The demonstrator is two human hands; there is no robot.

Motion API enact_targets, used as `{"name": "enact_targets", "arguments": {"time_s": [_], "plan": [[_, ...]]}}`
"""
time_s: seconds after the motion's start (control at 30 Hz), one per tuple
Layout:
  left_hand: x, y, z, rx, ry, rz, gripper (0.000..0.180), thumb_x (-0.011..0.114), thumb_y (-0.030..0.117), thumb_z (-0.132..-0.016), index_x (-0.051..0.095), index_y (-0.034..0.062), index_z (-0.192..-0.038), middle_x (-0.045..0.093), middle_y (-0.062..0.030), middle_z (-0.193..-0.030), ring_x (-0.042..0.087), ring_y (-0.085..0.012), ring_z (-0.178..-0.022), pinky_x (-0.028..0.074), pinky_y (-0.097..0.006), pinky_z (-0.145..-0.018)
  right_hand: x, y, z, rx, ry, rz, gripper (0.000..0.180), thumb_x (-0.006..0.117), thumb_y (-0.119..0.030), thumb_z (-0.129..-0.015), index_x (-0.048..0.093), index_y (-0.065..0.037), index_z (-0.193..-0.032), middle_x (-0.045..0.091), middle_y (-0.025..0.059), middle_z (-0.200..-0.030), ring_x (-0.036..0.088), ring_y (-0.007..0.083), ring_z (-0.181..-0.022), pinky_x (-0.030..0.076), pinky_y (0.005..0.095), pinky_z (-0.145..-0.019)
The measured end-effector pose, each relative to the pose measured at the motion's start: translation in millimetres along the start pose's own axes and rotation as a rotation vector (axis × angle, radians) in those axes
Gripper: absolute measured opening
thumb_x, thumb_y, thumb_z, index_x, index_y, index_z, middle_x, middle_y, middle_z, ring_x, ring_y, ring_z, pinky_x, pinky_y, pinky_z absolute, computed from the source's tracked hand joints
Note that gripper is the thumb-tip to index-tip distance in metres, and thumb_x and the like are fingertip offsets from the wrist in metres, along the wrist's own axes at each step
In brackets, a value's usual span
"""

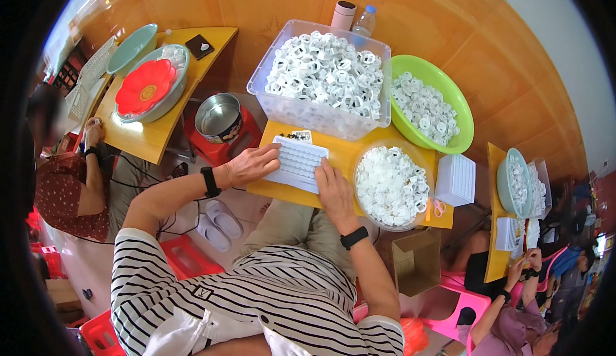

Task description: Assembling small white plastic components and placing them into an organized tray.

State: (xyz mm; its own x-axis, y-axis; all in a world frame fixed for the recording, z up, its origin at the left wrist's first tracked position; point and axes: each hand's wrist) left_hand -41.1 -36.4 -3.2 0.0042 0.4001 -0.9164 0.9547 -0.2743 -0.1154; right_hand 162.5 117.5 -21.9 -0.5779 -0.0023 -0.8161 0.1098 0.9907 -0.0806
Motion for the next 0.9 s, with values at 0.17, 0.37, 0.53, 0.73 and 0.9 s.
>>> {"name": "enact_targets", "arguments": {"time_s": [0.17,0.37,0.53,0.73,0.9], "plan": [[-8,8,-4,0.005,-0.133,-0.043,0.018,0.054,0.008,-0.072,0.040,0.0050,-0.083,0.045,-0.0095,-0.089,0.050,-0.0264,-0.107,0.052,-0.028,-0.066,-6,-9,2,-0.032,-0.107,0.055,0.029,0.056,-0.002,-0.070,0.049,-0.004,-0.098,0.052,0.0138,-0.114,0.055,0.0234,-0.082,0.049,0.0310,-0.059],[-19,29,-10,-0.078,-0.114,-0.069,0.021,0.054,0.006,-0.071,0.043,0.0039,-0.089,0.045,-0.0100,-0.094,0.047,-0.0251,-0.112,0.052,-0.029,-0.070,-19,-20,5,0.061,-0.160,0.012,0.032,0.054,0.000,-0.072,0.048,-0.004,-0.103,0.049,0.0146,-0.117,0.053,0.0268,-0.093,0.049,0.0337,-0.068],[-20,38,-4,-0.454,-0.099,0.261,0.026,0.050,-0.006,-0.068,0.047,0.0044,-0.092,0.049,-0.0124,-0.104,0.051,-0.0268,-0.106,0.050,-0.035,-0.071,-31,-23,1,0.221,-0.050,-0.200,0.031,0.052,0.005,-0.074,0.052,-0.002,-0.104,0.050,0.0142,-0.114,0.052,0.0306,-0.093,0.046,0.0365,-0.075],[-31,59,-7,-0.797,0.293,0.431,0.034,0.046,-0.012,-0.067,0.051,0.0030,-0.097,0.052,-0.0131,-0.097,0.056,-0.0299,-0.090,0.048,-0.036,-0.069,-32,-35,5,0.099,-0.031,-0.188,0.021,0.057,0.002,-0.069,0.057,-0.002,-0.090,0.054,0.0098,-0.091,0.052,0.0268,-0.083,0.046,0.0342,-0.067],[7,67,23,-1.086,0.629,0.707,0.037,0.037,-0.013,-0.075,0.050,0.0021,-0.106,0.054,-0.0104,-0.107,0.055,-0.0225,-0.101,0.044,-0.030,-0.085,-25,-40,3,0.091,0.031,-0.227,0.017,0.058,0.001,-0.070,0.056,-0.002,-0.087,0.052,0.0089,-0.084,0.051,0.0261,-0.079,0.045,0.0333,-0.063]]}}
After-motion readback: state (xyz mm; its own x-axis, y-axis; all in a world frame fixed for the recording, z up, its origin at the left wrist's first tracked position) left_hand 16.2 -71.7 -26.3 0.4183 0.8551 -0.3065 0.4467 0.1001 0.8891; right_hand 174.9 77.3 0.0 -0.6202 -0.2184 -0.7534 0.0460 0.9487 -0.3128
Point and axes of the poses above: each hand's wrist, its own z-axis away from the middle knuckle, its own x-axis out of the palm, y = z × x
